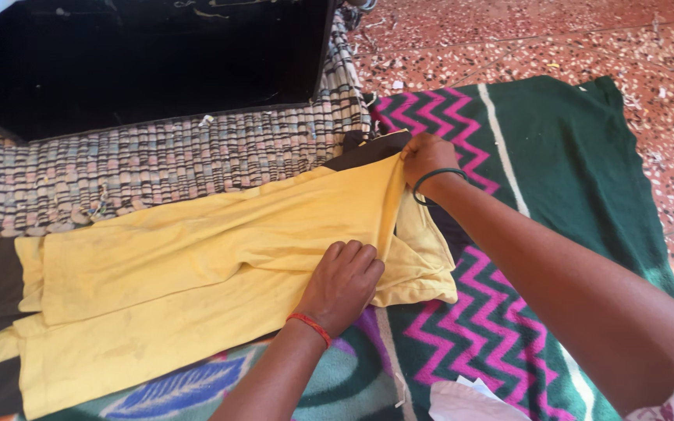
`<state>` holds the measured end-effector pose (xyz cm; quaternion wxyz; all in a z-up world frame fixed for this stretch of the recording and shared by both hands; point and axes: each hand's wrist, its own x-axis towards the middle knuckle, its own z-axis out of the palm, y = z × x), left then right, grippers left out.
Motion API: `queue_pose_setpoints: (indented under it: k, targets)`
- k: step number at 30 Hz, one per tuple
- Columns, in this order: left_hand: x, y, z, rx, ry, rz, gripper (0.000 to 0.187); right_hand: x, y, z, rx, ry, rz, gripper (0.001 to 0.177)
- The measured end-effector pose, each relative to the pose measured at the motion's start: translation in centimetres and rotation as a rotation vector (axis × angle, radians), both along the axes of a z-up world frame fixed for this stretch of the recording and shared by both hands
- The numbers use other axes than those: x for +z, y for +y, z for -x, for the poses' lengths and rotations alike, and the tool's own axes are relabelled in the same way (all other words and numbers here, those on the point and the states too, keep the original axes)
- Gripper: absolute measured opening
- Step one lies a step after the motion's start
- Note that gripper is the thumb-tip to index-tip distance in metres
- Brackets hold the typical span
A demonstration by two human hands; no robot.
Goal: The person folds a pair of blue jeans and places them in a suitcase. Then, the person folds a yellow and black hoodie on a colorful mat and places it in the suitcase.
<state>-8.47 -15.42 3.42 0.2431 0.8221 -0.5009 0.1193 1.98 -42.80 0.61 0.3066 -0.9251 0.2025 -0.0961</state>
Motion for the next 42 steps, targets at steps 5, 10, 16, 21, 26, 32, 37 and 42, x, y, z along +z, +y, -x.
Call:
queue_pose_setpoints:
  k: [5,10,16,21,26,32,37,42]
  targets:
    - [0.2,2.3,0.4,-0.052,0.04,0.071,0.026,1.1,0.0,0.8,0.013,-0.03,0.139,0.012]
    - [-0.2,7.1,-0.5,-0.04,0.055,0.035,0.03,5.0,4.5,3.7,0.269,-0.39,0.372,0.021]
    - [-0.5,16.7,-3.4,0.268,0.074,-0.005,0.029,6.3,12.0,7.6,0.88,-0.132,0.28,0.02]
    - [-0.5,23.6,-3.0,0.578,-0.013,-0.181,0.027,5.3,13.9,10.5,0.949,0.124,0.47,0.029]
    - [-1.1,26.5,-2.9,0.68,-0.043,-0.254,0.018,4.7,12.0,10.6,0.901,0.123,0.571,0.019]
    - [-0.9,27.5,-3.3,0.657,-0.15,-0.205,0.013,4.6,11.4,11.2,0.871,0.166,0.621,0.012]
    - [-0.1,28.5,-3.3,0.69,-0.114,-0.238,0.011,5.4,10.8,11.7,0.842,0.202,0.557,0.019]
    - [-0.5,28.5,-2.1,0.596,-0.046,-0.259,0.02,5.3,10.6,11.9,0.892,0.177,0.514,0.016]
